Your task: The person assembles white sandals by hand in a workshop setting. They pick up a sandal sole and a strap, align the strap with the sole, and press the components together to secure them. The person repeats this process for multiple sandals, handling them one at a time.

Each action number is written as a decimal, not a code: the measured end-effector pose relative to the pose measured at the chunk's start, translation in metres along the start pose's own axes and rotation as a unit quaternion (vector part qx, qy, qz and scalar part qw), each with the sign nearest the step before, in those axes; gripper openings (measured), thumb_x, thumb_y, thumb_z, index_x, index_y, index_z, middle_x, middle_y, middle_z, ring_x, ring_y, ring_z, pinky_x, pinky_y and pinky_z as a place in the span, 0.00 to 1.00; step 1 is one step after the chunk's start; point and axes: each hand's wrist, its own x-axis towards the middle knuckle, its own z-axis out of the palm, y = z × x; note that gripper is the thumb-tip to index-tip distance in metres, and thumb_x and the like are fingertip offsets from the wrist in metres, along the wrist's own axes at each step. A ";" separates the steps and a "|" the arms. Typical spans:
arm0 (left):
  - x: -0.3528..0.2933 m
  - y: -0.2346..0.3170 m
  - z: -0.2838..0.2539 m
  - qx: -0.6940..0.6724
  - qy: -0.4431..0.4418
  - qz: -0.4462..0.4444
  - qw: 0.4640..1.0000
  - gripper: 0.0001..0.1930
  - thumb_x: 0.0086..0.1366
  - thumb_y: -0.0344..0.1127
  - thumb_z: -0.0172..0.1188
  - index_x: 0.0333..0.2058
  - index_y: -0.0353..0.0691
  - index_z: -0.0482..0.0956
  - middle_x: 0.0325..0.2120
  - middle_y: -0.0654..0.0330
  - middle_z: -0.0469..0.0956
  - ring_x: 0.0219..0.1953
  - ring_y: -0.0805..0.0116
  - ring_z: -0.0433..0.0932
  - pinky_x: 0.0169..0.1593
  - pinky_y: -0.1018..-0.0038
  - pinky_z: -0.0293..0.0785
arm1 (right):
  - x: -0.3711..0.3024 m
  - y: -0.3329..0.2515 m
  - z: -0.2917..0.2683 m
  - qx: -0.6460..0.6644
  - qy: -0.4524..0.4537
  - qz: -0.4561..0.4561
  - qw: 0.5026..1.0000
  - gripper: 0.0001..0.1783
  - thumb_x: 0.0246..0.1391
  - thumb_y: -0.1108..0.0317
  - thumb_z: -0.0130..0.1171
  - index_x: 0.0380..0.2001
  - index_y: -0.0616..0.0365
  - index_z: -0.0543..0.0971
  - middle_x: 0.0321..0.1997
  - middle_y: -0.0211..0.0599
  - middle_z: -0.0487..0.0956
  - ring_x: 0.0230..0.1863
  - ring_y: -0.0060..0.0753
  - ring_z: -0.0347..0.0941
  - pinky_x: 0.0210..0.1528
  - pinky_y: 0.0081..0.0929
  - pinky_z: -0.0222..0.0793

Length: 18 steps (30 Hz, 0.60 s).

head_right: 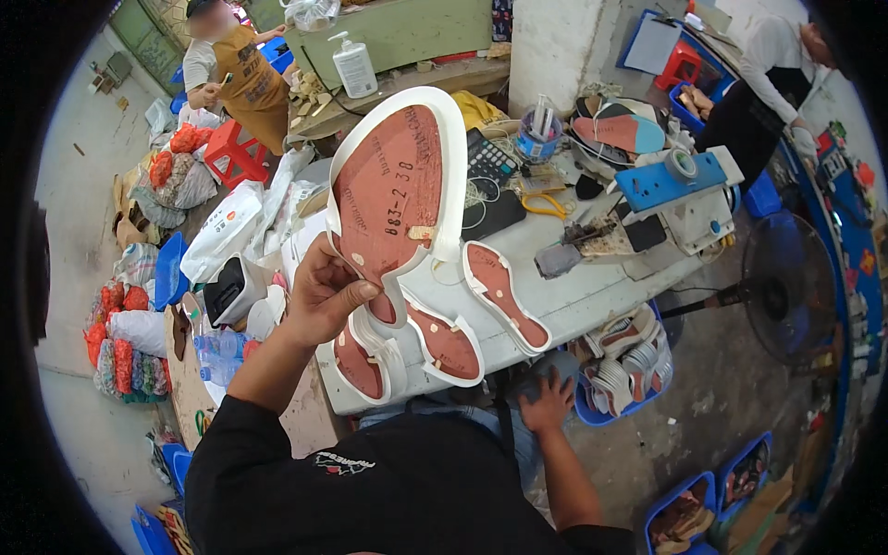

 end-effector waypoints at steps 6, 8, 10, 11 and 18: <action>-0.005 -0.012 0.002 -0.003 -0.006 -0.018 1.000 0.15 0.70 0.22 0.64 0.48 0.40 0.67 0.42 0.63 0.79 0.44 0.79 0.79 0.47 0.79 0.76 | -0.001 0.002 0.002 -0.005 0.010 0.001 1.000 0.40 0.44 0.42 0.68 0.63 0.39 0.77 0.80 0.36 0.58 0.80 0.71 0.42 0.73 0.73 0.45; -0.006 -0.012 0.005 0.000 0.003 -0.032 0.999 0.15 0.70 0.22 0.64 0.47 0.40 0.67 0.41 0.64 0.78 0.43 0.79 0.78 0.46 0.79 0.75 | -0.001 0.001 0.003 0.000 0.016 -0.001 1.000 0.40 0.44 0.42 0.68 0.62 0.38 0.77 0.80 0.36 0.58 0.80 0.71 0.42 0.73 0.73 0.45; -0.006 -0.011 0.009 0.002 0.009 -0.042 0.999 0.14 0.70 0.22 0.64 0.47 0.40 0.67 0.40 0.65 0.77 0.42 0.80 0.78 0.46 0.80 0.75 | -0.001 -0.001 0.005 0.002 0.015 -0.003 1.000 0.40 0.44 0.42 0.68 0.62 0.38 0.77 0.79 0.37 0.58 0.80 0.71 0.42 0.73 0.73 0.45; -0.006 -0.013 0.010 -0.003 0.010 -0.043 0.999 0.14 0.70 0.22 0.64 0.46 0.40 0.67 0.40 0.65 0.77 0.42 0.80 0.78 0.45 0.80 0.75 | -0.001 0.000 0.005 0.000 0.015 -0.003 1.000 0.39 0.44 0.42 0.68 0.62 0.38 0.77 0.79 0.37 0.58 0.80 0.71 0.42 0.74 0.73 0.45; -0.007 -0.032 -0.008 0.101 -0.001 -0.114 0.988 0.16 0.68 0.22 0.66 0.46 0.41 0.68 0.37 0.67 0.75 0.40 0.81 0.77 0.43 0.80 0.74 | 0.010 -0.002 0.004 0.009 0.022 -0.006 1.000 0.40 0.45 0.42 0.68 0.63 0.41 0.77 0.80 0.39 0.57 0.80 0.71 0.42 0.74 0.74 0.44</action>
